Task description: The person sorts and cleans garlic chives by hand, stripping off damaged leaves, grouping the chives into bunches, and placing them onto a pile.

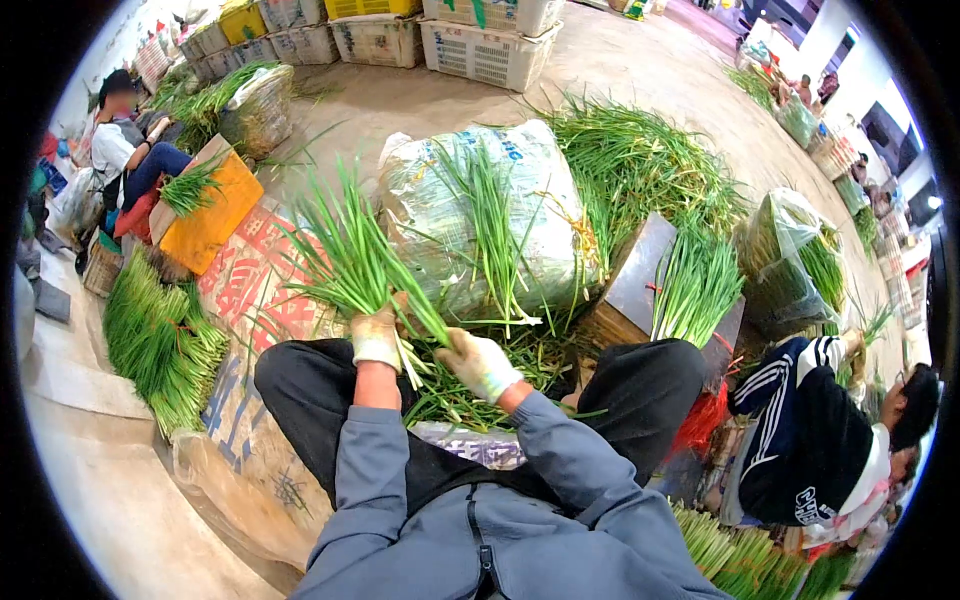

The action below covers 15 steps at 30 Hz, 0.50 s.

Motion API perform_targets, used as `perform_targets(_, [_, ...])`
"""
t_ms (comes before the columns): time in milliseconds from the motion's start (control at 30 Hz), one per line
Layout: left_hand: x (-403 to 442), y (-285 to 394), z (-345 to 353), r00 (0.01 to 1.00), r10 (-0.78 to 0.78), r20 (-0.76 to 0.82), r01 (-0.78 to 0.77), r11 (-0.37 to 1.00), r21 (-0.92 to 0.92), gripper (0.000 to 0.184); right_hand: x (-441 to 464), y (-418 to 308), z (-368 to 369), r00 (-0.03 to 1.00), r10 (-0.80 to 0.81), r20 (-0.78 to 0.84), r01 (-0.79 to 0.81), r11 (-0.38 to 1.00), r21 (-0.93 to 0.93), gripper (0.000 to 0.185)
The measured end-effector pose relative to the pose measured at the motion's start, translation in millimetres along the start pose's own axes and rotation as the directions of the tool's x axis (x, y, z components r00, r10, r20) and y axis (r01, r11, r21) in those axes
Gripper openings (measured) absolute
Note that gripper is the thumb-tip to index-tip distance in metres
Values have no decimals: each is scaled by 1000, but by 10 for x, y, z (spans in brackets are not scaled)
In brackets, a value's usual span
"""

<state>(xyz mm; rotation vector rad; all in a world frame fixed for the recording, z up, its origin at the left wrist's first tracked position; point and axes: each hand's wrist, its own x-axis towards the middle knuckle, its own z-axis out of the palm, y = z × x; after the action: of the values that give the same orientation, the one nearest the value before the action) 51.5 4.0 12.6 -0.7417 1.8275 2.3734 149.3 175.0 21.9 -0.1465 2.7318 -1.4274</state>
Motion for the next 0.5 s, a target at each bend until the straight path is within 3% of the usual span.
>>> perform_targets(33, [-45, 139, -70, 996, 88, -29, -84, 990, 115, 29, -15, 104, -64, 993, 119, -8, -119, 986, -120, 41])
perform_targets(67, [326, -92, -238, 965, 253, -69, -246, 965, 94, 34, -30, 237, -143, 971, 237, -34, -238, 942, -238, 42])
perform_targets(133, [346, 32, -452, 959, 244, -142, -201, 943, 264, 40, -48, 555, -282, 925, 351, -148, -380, 876, -297, 40])
perform_targets(200, [484, -53, -583, 766, 625, -147, -446, 682, 579, 41, -34, 802, -257, 925, 175, -336, -260, 938, -227, 32])
perform_targets(233, [388, 59, -532, 720, 687, -99, -424, 547, 722, 41, 0, 787, -288, 928, 230, -293, -267, 959, -93, 32])
perform_targets(267, [343, 56, -479, 721, 686, -92, -425, 544, 723, 41, 65, 680, -346, 930, 275, -244, -273, 961, 44, 32])
perform_targets(300, [307, 59, -419, 800, 591, -106, -384, 638, 668, 39, 94, 554, -370, 929, 275, -246, -272, 961, 47, 32])
perform_targets(367, [247, 33, -334, 856, 517, -17, -440, 744, 503, 36, 138, 153, -380, 907, 412, -92, -305, 791, 530, 23])
perform_targets(400, [167, 14, -248, 928, 373, 15, -334, 812, 478, 34, 244, 340, -176, 940, 260, -220, -154, 901, 406, 22])
perform_targets(467, [-160, 108, -47, 966, 237, 107, -260, 876, 406, 40, 288, -19, -147, 951, 194, -240, -100, 929, 356, 27])
perform_targets(500, [-19, -125, -69, 918, 390, 66, -324, 645, 693, 44, 298, -143, -129, 970, 163, -183, -96, 940, 326, 29])
